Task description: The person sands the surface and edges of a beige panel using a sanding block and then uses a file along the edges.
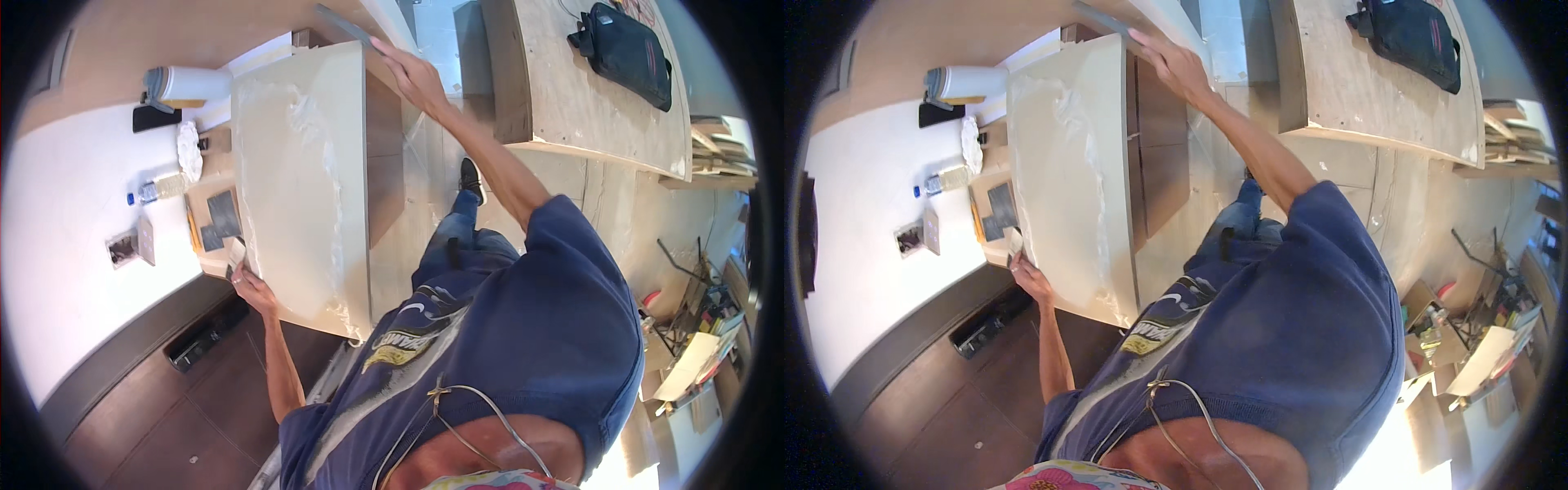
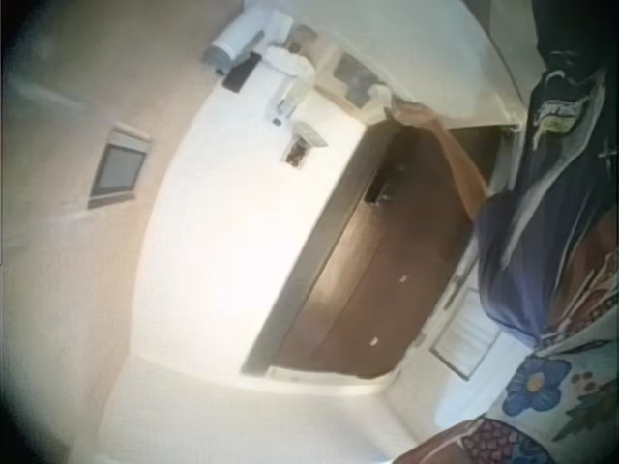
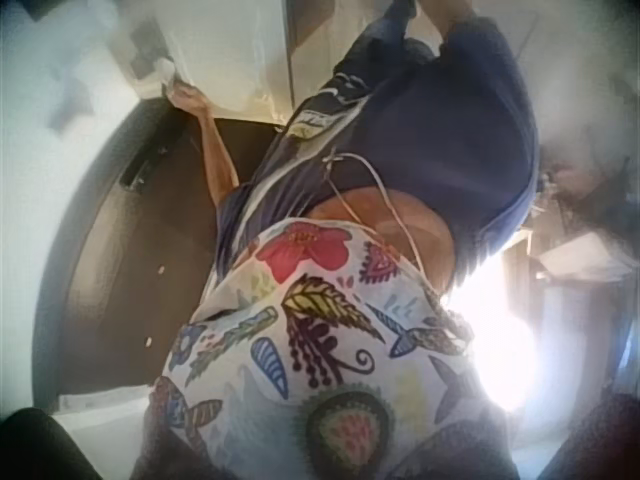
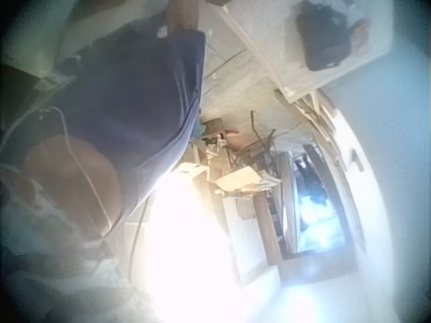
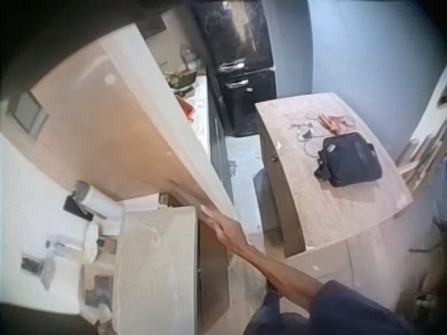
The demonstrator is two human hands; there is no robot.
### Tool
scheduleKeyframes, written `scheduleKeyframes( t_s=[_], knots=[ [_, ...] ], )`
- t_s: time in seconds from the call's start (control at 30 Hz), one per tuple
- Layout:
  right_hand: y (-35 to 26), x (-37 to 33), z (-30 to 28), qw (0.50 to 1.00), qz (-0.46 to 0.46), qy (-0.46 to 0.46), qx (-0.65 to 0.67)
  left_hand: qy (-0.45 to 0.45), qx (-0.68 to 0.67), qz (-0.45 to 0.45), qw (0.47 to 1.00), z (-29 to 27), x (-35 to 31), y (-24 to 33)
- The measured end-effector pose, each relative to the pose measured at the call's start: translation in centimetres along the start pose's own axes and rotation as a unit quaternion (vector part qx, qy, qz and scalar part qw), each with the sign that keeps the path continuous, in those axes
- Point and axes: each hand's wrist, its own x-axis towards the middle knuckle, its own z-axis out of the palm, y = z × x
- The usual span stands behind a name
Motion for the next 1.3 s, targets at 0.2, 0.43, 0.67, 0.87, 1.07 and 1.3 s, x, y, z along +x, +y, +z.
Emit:
scheduleKeyframes(
  t_s=[0.2, 0.43, 0.67, 0.87, 1.07, 1.3],
  knots=[
    [-3.0, -19.0, -0.8, 0.993, -0.004, -0.116, 0.016, 0.003, 0.031, 0.022, 0.999, 0.4, 0.5, 0.7],
    [-3.0, -9.1, 3.5, 0.998, -0.039, -0.011, 0.058, -0.013, 0.017, -0.012, 1.000, 0.4, 0.1, 0.7],
    [-3.4, -21.6, 2.5, 0.993, -0.077, -0.089, 0.002, 0.003, 0.002, -0.020, 1.000, 0.3, 0.0, 0.8],
    [-5.3, -16.7, 3.0, 0.995, -0.081, -0.057, 0.001, 0.001, -0.001, -0.012, 1.000, 0.1, -0.5, -0.1],
    [-6.5, -15.6, 1.8, 0.992, -0.099, -0.068, 0.049, 0.003, 0.012, -0.035, 0.999, 0.1, -0.8, -0.8],
    [-6.9, -25.5, 2.2, 0.988, -0.079, -0.129, 0.027, 0.012, 0.040, 0.011, 0.999, 0.2, -0.2, 0.3]
  ],
)
